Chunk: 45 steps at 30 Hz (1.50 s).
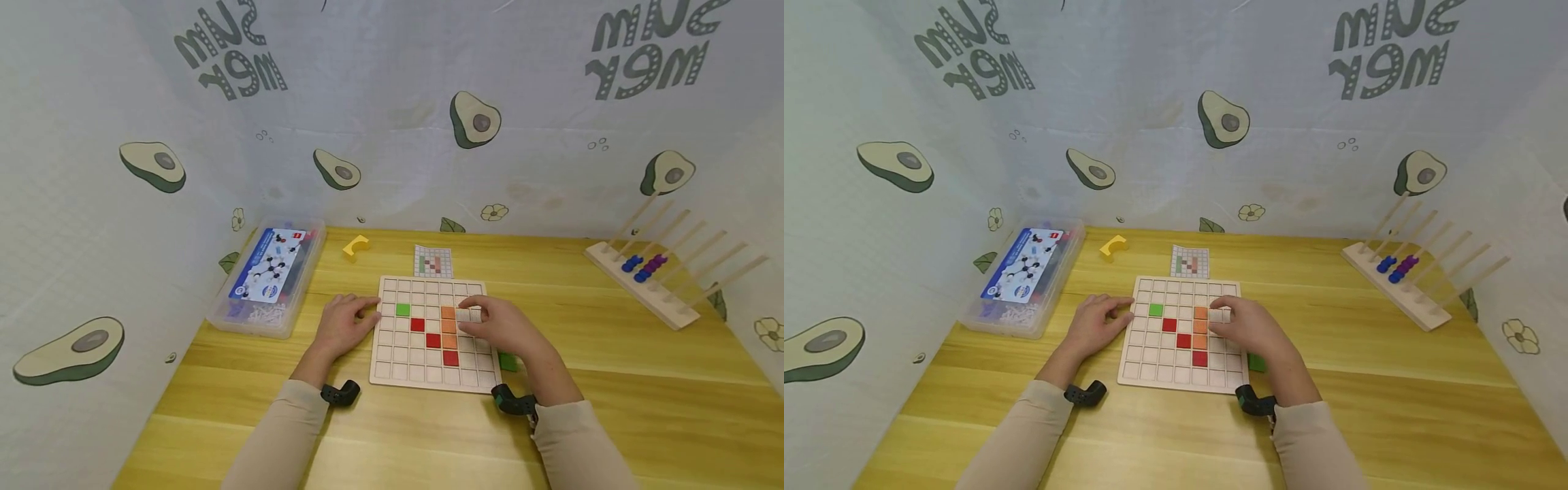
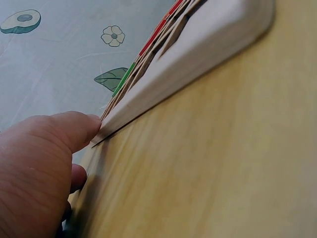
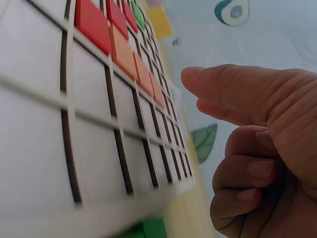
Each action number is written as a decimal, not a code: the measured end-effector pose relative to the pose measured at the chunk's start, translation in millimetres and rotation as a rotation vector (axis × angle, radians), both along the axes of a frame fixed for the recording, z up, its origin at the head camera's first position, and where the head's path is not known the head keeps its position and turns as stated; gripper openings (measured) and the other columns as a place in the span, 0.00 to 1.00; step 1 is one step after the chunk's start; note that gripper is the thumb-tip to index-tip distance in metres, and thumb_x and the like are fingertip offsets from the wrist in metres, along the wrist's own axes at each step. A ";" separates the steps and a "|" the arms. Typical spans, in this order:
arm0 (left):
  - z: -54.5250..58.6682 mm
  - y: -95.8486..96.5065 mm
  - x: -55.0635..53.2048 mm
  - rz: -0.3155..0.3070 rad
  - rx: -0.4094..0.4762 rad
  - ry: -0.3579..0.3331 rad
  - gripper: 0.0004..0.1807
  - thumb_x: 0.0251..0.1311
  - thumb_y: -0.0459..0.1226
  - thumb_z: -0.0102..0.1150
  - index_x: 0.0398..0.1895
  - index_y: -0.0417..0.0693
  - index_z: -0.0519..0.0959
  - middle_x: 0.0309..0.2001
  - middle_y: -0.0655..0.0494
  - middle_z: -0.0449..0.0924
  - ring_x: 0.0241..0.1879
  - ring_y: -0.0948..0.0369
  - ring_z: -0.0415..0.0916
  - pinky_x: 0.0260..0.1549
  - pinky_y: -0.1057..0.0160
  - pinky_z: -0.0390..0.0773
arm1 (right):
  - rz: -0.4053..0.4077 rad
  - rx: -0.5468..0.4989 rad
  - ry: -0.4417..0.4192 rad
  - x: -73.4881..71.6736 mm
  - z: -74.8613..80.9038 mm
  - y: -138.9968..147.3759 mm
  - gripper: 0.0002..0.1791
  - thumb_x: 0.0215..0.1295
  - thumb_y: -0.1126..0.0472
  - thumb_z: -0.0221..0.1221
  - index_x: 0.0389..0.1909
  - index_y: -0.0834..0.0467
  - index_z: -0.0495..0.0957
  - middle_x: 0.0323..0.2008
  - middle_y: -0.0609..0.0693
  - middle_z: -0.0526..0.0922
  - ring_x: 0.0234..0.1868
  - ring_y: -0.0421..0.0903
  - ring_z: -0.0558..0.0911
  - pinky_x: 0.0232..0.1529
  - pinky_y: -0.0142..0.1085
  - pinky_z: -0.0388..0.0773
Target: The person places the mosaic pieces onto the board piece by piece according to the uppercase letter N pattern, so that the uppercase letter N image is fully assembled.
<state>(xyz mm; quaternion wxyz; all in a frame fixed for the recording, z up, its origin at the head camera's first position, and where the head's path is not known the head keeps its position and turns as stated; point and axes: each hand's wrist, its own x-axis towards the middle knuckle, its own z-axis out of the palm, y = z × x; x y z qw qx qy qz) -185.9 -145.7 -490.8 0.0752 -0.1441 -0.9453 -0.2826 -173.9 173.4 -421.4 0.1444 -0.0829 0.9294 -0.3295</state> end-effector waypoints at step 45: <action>1.3 2.5 3.0 0.017 0.010 -0.007 0.19 0.67 0.49 0.64 0.59 0.60 0.84 0.29 0.62 0.73 0.35 0.61 0.65 0.42 0.58 0.64 | 0.020 -0.023 -0.137 12.2 -17.1 111.3 0.27 0.64 0.55 0.69 0.62 0.59 0.78 0.21 0.44 0.62 0.21 0.40 0.61 0.25 0.34 0.59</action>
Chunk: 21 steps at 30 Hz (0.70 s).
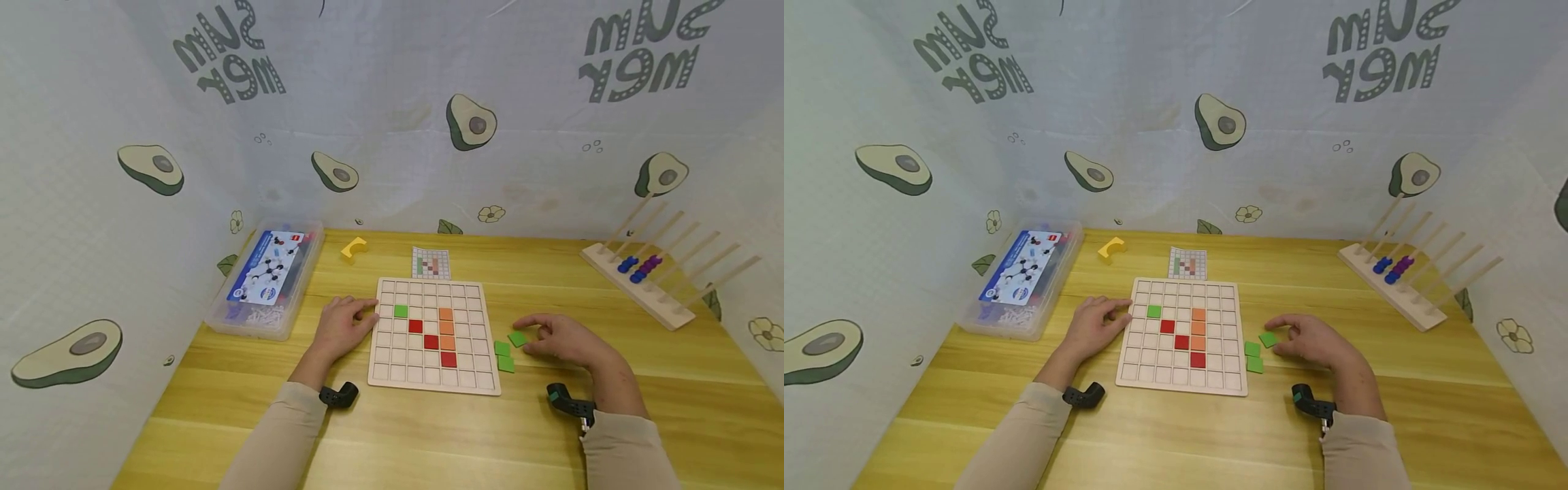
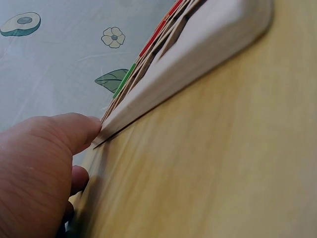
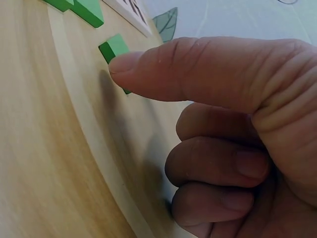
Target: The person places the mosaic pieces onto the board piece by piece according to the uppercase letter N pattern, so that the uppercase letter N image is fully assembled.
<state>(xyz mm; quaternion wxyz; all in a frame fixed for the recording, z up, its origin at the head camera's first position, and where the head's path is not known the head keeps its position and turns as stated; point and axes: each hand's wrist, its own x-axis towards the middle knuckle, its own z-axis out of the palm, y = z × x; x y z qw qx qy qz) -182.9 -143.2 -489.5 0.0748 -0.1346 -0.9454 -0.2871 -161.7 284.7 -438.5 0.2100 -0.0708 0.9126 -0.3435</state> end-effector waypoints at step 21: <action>0.2 -0.1 0.3 -0.001 0.001 -0.005 0.19 0.67 0.49 0.64 0.59 0.60 0.85 0.29 0.62 0.74 0.35 0.60 0.65 0.42 0.58 0.64 | -0.061 0.014 -0.020 -1.3 -3.5 -4.4 0.20 0.65 0.60 0.66 0.56 0.62 0.79 0.23 0.46 0.65 0.22 0.41 0.65 0.24 0.33 0.63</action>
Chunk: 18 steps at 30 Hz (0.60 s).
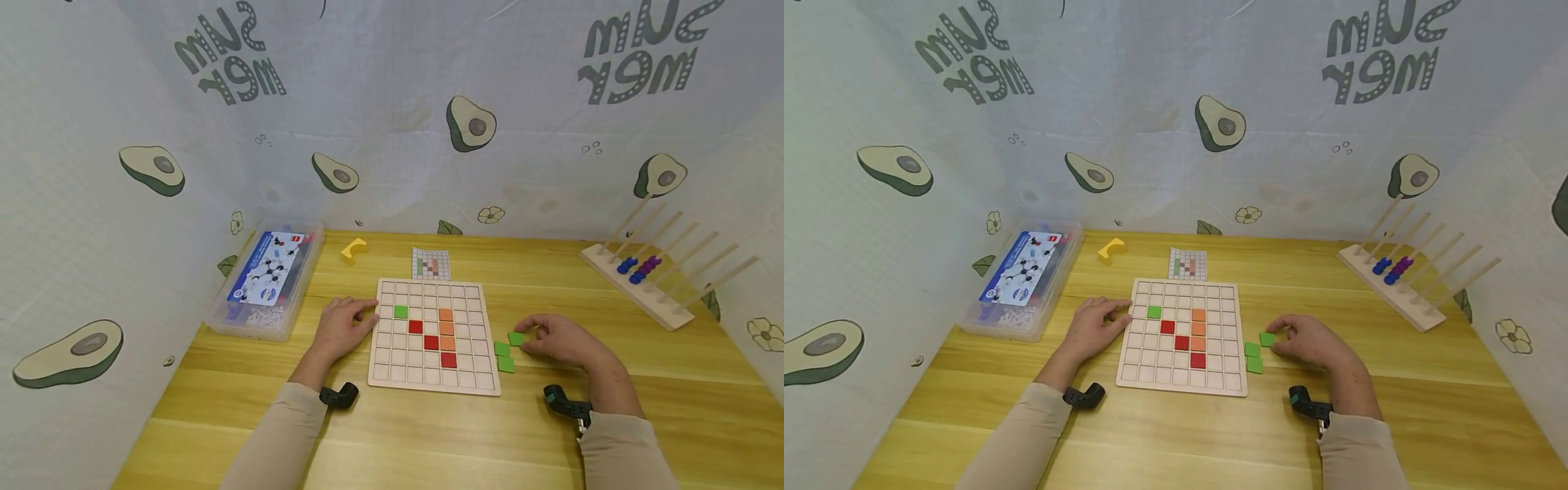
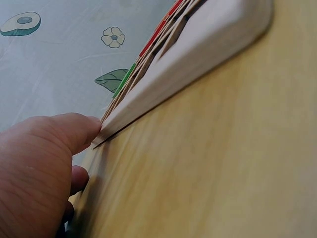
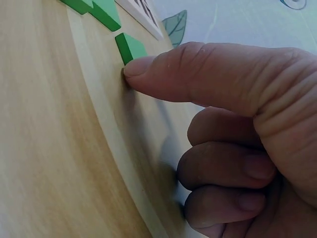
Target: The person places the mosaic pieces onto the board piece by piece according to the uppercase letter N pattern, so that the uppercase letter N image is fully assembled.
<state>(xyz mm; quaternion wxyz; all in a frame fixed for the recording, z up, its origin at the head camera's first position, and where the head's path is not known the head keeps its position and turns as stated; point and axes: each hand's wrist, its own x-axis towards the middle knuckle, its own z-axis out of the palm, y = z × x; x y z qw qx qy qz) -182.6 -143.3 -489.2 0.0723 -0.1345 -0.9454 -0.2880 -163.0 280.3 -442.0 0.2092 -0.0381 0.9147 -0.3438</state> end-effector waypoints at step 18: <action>0.5 -0.2 -0.4 0.001 0.004 -0.005 0.19 0.67 0.49 0.64 0.59 0.59 0.85 0.29 0.62 0.74 0.35 0.61 0.66 0.43 0.58 0.64 | 0.021 0.034 0.049 0.8 4.9 -7.2 0.21 0.66 0.55 0.66 0.56 0.61 0.79 0.23 0.46 0.64 0.23 0.43 0.65 0.24 0.35 0.62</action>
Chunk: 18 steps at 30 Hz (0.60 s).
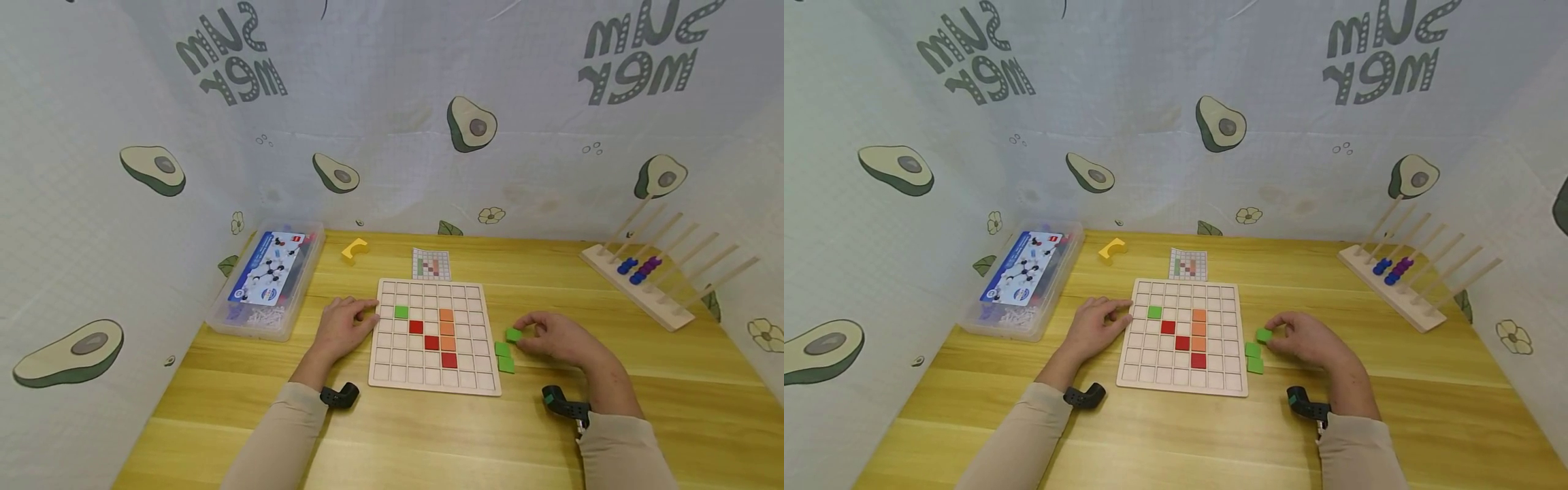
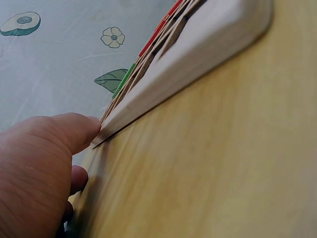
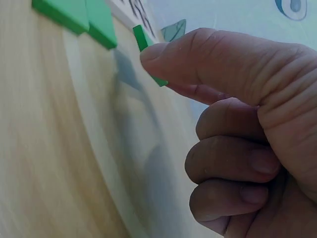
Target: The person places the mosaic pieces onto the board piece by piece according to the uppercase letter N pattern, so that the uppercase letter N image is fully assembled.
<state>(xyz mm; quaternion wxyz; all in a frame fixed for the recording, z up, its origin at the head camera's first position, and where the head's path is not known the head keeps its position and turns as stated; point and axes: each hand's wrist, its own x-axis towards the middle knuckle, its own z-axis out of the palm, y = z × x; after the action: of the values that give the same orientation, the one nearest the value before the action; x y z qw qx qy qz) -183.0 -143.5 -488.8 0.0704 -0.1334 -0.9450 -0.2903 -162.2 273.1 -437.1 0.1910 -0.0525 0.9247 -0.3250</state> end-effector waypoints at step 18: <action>-3.9 -1.1 -2.7 0.003 -0.009 0.010 0.18 0.69 0.50 0.62 0.58 0.62 0.85 0.29 0.64 0.74 0.35 0.62 0.65 0.42 0.59 0.64 | 0.057 0.052 0.080 -1.6 16.9 -56.7 0.18 0.66 0.51 0.68 0.53 0.54 0.82 0.23 0.46 0.61 0.25 0.45 0.64 0.25 0.35 0.60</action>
<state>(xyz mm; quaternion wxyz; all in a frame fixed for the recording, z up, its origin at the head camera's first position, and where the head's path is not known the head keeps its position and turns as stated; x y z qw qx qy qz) -185.7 -144.6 -492.7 0.0751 -0.1340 -0.9461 -0.2853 -163.8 216.4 -420.2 0.1642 -0.0871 0.9380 -0.2927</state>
